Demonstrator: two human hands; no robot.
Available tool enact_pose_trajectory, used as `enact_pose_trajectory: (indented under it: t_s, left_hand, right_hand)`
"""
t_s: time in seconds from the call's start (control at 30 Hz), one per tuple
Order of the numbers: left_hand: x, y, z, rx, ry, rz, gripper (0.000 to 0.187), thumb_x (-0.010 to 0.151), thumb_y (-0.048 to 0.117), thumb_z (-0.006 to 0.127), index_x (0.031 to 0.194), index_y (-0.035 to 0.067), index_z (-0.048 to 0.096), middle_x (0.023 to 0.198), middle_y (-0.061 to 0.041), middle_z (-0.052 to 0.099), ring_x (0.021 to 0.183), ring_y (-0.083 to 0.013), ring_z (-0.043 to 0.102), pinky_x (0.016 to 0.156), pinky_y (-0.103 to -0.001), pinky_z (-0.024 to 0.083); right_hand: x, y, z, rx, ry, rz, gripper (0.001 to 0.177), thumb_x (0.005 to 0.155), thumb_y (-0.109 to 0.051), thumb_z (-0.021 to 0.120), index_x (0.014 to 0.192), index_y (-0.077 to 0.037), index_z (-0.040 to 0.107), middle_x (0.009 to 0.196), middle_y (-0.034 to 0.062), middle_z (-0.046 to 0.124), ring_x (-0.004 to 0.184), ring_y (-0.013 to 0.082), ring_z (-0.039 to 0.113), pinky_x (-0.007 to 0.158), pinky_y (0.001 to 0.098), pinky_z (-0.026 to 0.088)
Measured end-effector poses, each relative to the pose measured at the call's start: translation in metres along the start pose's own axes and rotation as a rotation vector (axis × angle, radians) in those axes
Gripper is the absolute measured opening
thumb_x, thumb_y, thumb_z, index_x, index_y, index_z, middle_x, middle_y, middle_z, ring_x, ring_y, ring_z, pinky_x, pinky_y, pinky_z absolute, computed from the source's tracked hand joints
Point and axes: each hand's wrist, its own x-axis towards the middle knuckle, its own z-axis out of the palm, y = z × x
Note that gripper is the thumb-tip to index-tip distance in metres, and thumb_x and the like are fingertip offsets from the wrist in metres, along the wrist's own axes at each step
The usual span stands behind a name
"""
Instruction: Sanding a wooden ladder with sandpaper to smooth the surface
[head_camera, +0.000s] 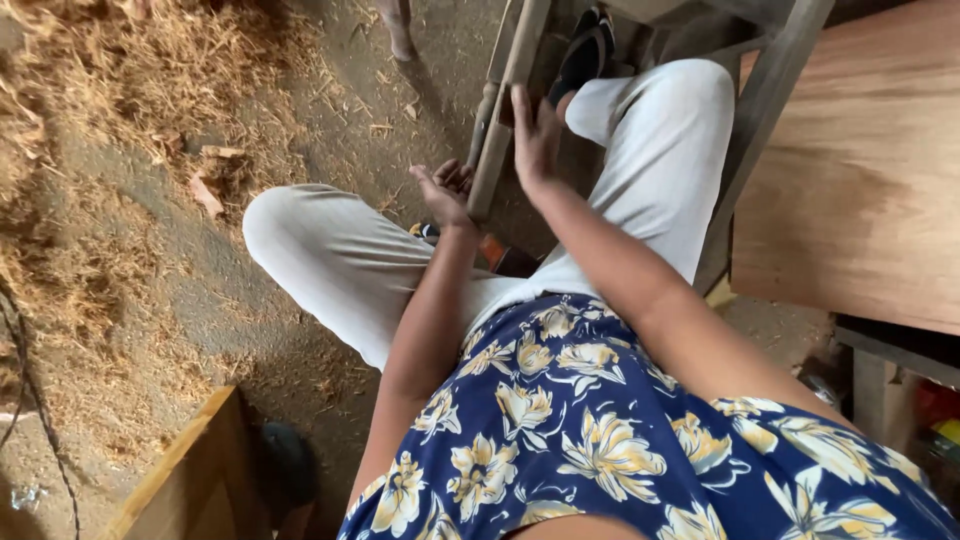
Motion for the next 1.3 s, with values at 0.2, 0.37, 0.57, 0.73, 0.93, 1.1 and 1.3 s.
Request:
enact_pose_trajectory:
  t_s: [0.2, 0.37, 0.57, 0.73, 0.93, 1.1, 1.3]
  left_hand:
    - [-0.012, 0.007, 0.008, 0.002, 0.058, -0.049, 0.081, 0.094, 0.085, 0.036, 0.11, 0.01, 0.062, 0.092, -0.011, 0.069, 0.087, -0.0209, 0.066, 0.082, -0.029, 0.051]
    - [0.011, -0.007, -0.008, -0.063, 0.04, -0.04, 0.081, 0.092, 0.085, 0.04, 0.109, 0.01, 0.064, 0.09, -0.014, 0.071, 0.084, -0.0252, 0.067, 0.079, -0.033, 0.052]
    - [0.048, -0.027, -0.031, -0.053, 0.043, -0.053, 0.087, 0.088, 0.091, 0.038, 0.105, 0.012, 0.068, 0.089, -0.015, 0.073, 0.085, -0.0264, 0.069, 0.08, -0.034, 0.053]
    - [0.023, -0.011, -0.011, -0.088, 0.103, -0.068, 0.08, 0.09, 0.084, 0.039, 0.103, 0.009, 0.067, 0.085, -0.015, 0.07, 0.081, -0.0261, 0.068, 0.077, -0.035, 0.053]
    - [0.017, -0.005, -0.004, -0.04, 0.139, -0.079, 0.085, 0.09, 0.08, 0.034, 0.104, 0.005, 0.068, 0.085, -0.018, 0.069, 0.079, -0.0299, 0.066, 0.075, -0.04, 0.052]
    - [0.005, 0.003, 0.001, -0.041, 0.141, -0.07, 0.08, 0.095, 0.076, 0.032, 0.101, 0.005, 0.068, 0.085, -0.016, 0.068, 0.079, -0.0296, 0.065, 0.075, -0.041, 0.053]
    - [0.024, -0.002, -0.007, 0.037, 0.171, -0.047, 0.079, 0.094, 0.077, 0.036, 0.096, 0.006, 0.07, 0.081, -0.015, 0.071, 0.073, -0.0267, 0.068, 0.068, -0.037, 0.053]
  right_hand:
    - [-0.069, -0.001, -0.001, -0.156, -0.257, 0.3, 0.055, 0.099, -0.061, 0.064, 0.082, -0.008, 0.065, 0.067, 0.0044, 0.06, 0.068, 0.0195, 0.06, 0.066, 0.0359, 0.048]
    - [-0.005, 0.07, 0.014, 0.079, 0.024, 0.117, 0.043, 0.103, -0.047, 0.062, 0.082, -0.01, 0.066, 0.075, -0.0005, 0.067, 0.074, 0.0089, 0.058, 0.07, 0.028, 0.048]
    - [-0.127, -0.007, -0.016, -0.121, -0.35, 0.288, 0.062, 0.097, -0.055, 0.072, 0.062, -0.009, 0.052, 0.054, 0.0058, 0.052, 0.055, 0.0179, 0.049, 0.057, 0.0353, 0.043]
    - [-0.002, -0.013, 0.012, -0.132, 0.051, 0.206, 0.048, 0.094, -0.055, 0.065, 0.074, -0.011, 0.063, 0.067, 0.0061, 0.066, 0.069, 0.0192, 0.063, 0.067, 0.0347, 0.048]
    - [-0.009, -0.05, -0.013, -0.293, -0.065, 0.081, 0.042, 0.093, -0.052, 0.065, 0.08, -0.012, 0.069, 0.071, 0.0051, 0.073, 0.067, 0.0146, 0.067, 0.06, 0.0369, 0.048]
    - [-0.068, -0.041, -0.032, -0.25, -0.403, 0.112, 0.034, 0.095, -0.045, 0.068, 0.089, -0.012, 0.072, 0.083, 0.0015, 0.077, 0.077, 0.0116, 0.073, 0.066, 0.0292, 0.053]
    - [0.041, -0.06, -0.017, -0.298, -0.262, 0.046, 0.038, 0.095, -0.053, 0.066, 0.083, -0.017, 0.068, 0.075, -0.0009, 0.073, 0.064, 0.0116, 0.065, 0.051, 0.0324, 0.048]
